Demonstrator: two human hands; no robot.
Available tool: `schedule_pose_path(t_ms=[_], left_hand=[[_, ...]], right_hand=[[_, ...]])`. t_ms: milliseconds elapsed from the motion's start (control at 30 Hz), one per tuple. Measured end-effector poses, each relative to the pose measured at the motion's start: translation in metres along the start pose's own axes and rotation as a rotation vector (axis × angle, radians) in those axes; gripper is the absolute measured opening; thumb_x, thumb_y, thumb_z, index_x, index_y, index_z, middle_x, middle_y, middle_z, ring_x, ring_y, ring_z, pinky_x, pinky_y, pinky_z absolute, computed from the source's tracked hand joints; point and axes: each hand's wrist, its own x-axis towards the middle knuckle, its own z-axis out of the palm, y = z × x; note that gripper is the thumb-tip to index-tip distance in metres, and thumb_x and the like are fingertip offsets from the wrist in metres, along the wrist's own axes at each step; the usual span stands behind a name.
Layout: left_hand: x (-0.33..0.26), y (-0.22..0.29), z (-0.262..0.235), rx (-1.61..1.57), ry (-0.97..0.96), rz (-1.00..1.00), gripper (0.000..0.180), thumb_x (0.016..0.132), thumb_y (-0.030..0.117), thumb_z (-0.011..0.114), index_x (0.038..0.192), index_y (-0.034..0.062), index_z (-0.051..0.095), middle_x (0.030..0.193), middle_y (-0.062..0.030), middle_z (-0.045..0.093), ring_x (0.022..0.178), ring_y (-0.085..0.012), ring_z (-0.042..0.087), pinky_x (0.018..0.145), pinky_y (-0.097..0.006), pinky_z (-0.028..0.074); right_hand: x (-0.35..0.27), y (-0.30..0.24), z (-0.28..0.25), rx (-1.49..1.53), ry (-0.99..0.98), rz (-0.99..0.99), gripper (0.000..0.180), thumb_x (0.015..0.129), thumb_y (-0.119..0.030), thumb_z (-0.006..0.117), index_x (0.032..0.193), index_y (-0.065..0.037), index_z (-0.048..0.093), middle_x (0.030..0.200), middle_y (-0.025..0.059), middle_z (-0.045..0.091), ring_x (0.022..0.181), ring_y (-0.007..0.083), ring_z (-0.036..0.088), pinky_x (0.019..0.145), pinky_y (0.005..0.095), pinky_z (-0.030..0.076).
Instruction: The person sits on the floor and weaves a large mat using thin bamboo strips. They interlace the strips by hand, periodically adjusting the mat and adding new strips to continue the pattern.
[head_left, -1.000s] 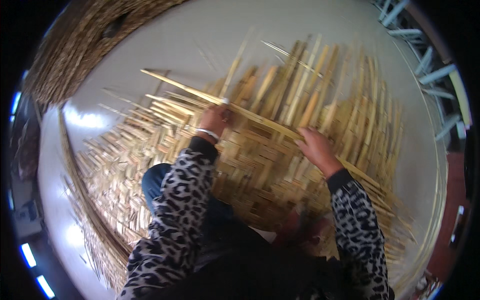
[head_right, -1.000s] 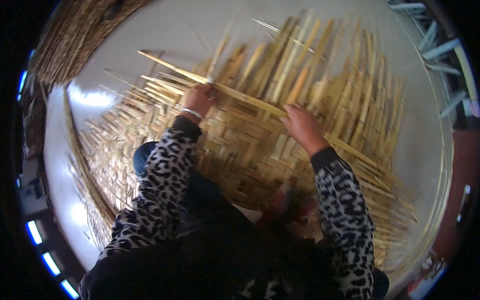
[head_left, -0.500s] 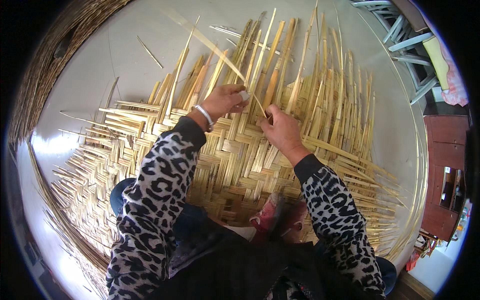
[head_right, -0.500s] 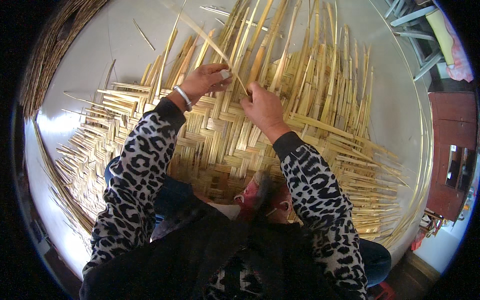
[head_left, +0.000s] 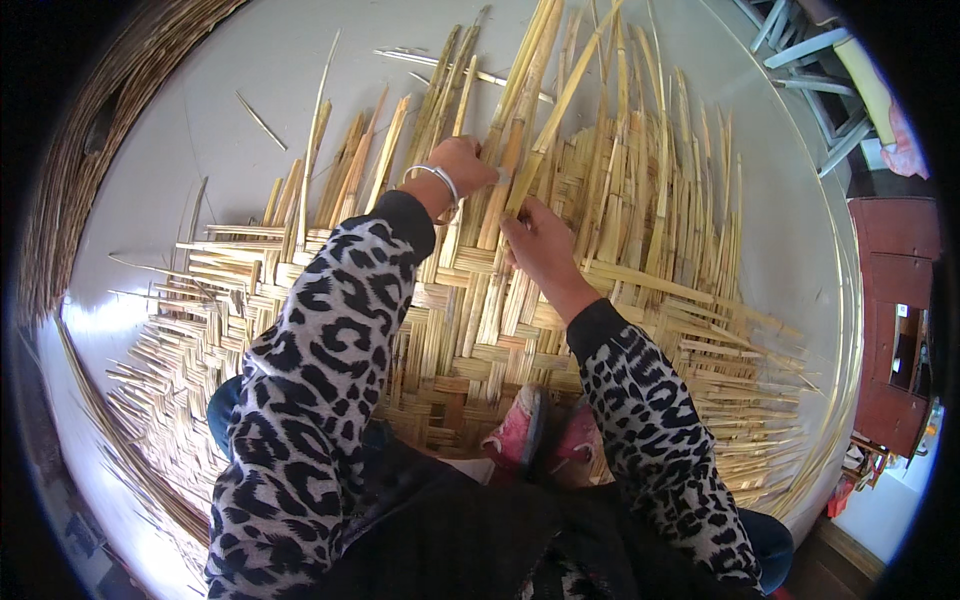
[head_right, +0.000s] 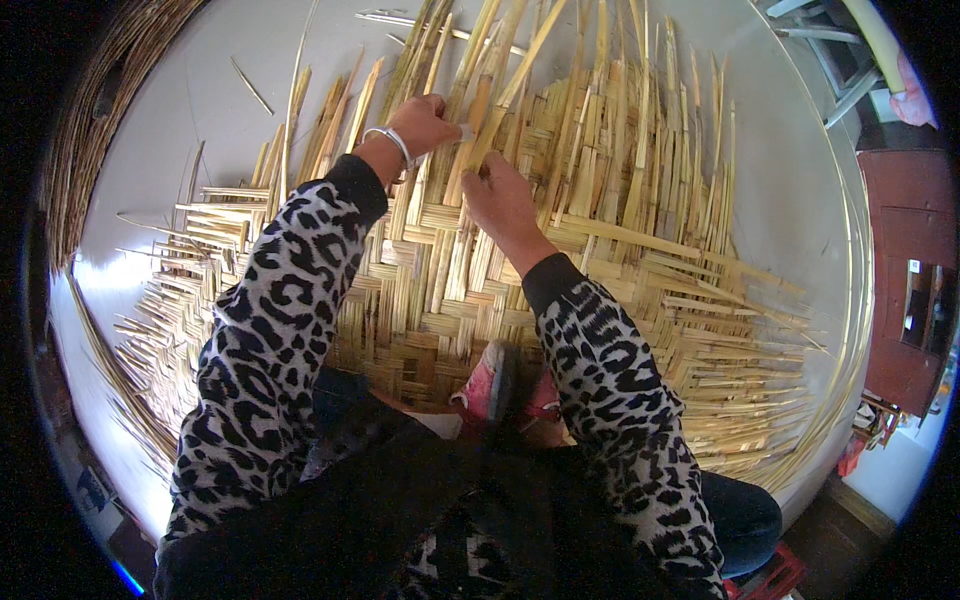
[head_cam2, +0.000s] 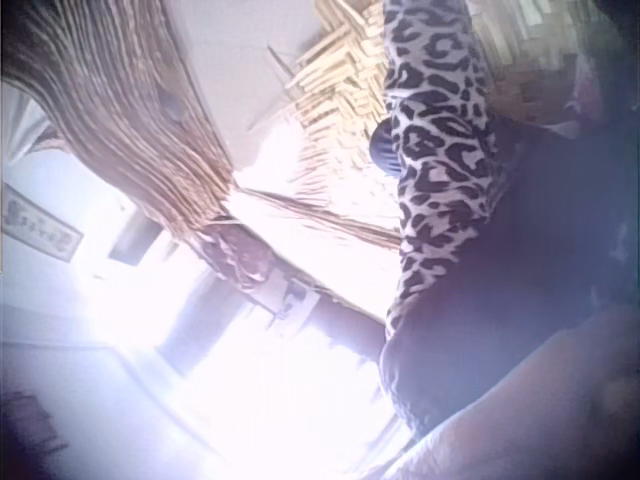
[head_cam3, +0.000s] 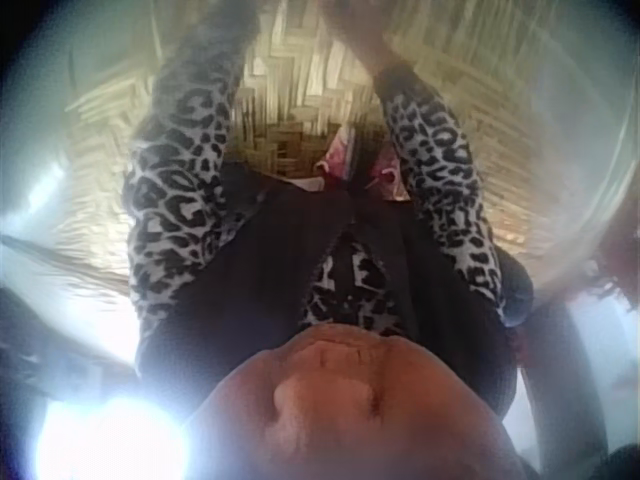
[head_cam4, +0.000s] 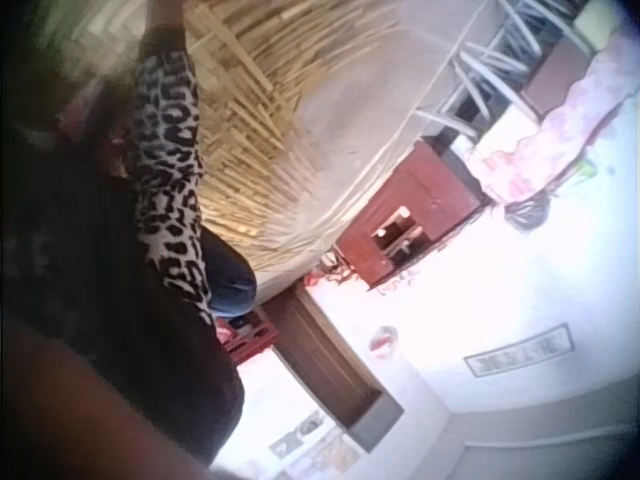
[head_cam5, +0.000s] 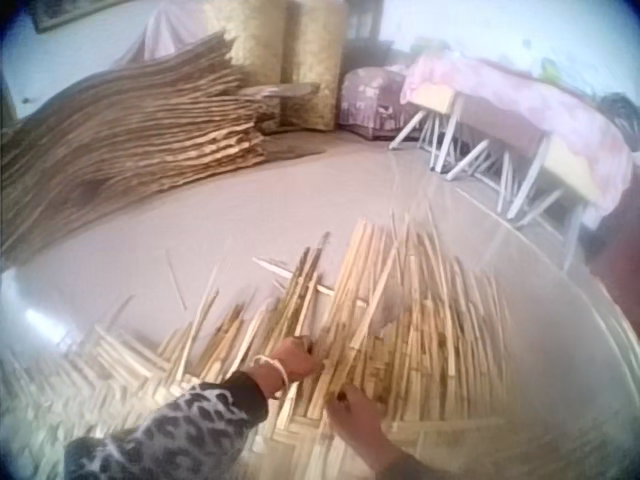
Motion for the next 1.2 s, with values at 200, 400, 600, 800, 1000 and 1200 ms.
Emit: schedule_pose_path(t_ms=[200,400,600,800,1000,1200], left_hand=[[-0.020,-0.004,-0.019,-0.413,-0.280,-0.153,0.052,0.084,0.034,0.076,0.115,-0.0046,0.060,0.100,-0.0104,0.067,0.095,-0.0187,0.064,0.080,-0.037,0.051],[-0.049,-0.009,-0.021,-0.958,-0.402,-0.010,0.048,0.085,0.025,0.078,0.119,-0.0006,0.057,0.109,-0.0067,0.066,0.106,-0.0178,0.060,0.098,-0.033,0.045],[-0.061,-0.018,-0.016,-1.119,-0.237,0.017,0.037,0.091,0.016,0.069,0.126,0.0079,0.060,0.110,-0.0014,0.066,0.103,-0.0153,0.061,0.098,-0.034,0.046],[-0.090,-0.034,0.009,-1.205,0.206,-0.131,0.022,0.091,0.003,0.063,0.112,0.0070,0.066,0.101,-0.0011,0.067,0.087,-0.0128,0.062,0.077,-0.028,0.052],[-0.140,-0.044,0.034,-1.329,0.434,-0.266,0.014,0.091,0.000,0.060,0.103,0.0018,0.066,0.087,-0.0055,0.067,0.071,-0.0125,0.064,0.059,-0.022,0.052],[-0.155,-0.062,0.018,-1.384,0.429,-0.360,0.018,0.091,0.002,0.060,0.108,0.0021,0.064,0.093,-0.0072,0.067,0.072,-0.0146,0.062,0.068,-0.028,0.054]], right_hand=[[-0.007,-0.001,0.001,-0.223,0.003,-0.070,0.031,0.091,-0.025,0.059,0.113,-0.003,0.058,0.090,0.0188,0.067,0.084,0.0334,0.067,0.075,0.0420,0.052],[-0.017,-0.016,0.001,-0.467,-0.075,-0.214,0.036,0.092,-0.021,0.057,0.123,-0.005,0.057,0.109,0.0227,0.065,0.100,0.0385,0.064,0.086,0.0469,0.051],[-0.022,-0.022,0.004,-0.529,-0.048,-0.276,0.030,0.094,-0.018,0.057,0.120,-0.004,0.061,0.104,0.0182,0.065,0.094,0.0347,0.065,0.083,0.0419,0.051],[-0.020,-0.010,0.003,-0.460,-0.022,-0.288,0.029,0.091,-0.012,0.059,0.119,-0.004,0.062,0.103,0.0173,0.066,0.094,0.0347,0.065,0.083,0.0401,0.052],[-0.034,-0.011,0.006,-0.608,-0.007,-0.409,0.029,0.086,-0.005,0.060,0.115,-0.005,0.062,0.109,0.0148,0.061,0.093,0.0335,0.064,0.078,0.0418,0.054],[-0.047,-0.030,0.007,-0.939,-0.076,-0.536,0.030,0.081,0.000,0.060,0.111,-0.005,0.064,0.107,0.0128,0.060,0.089,0.0325,0.065,0.073,0.0418,0.055]])
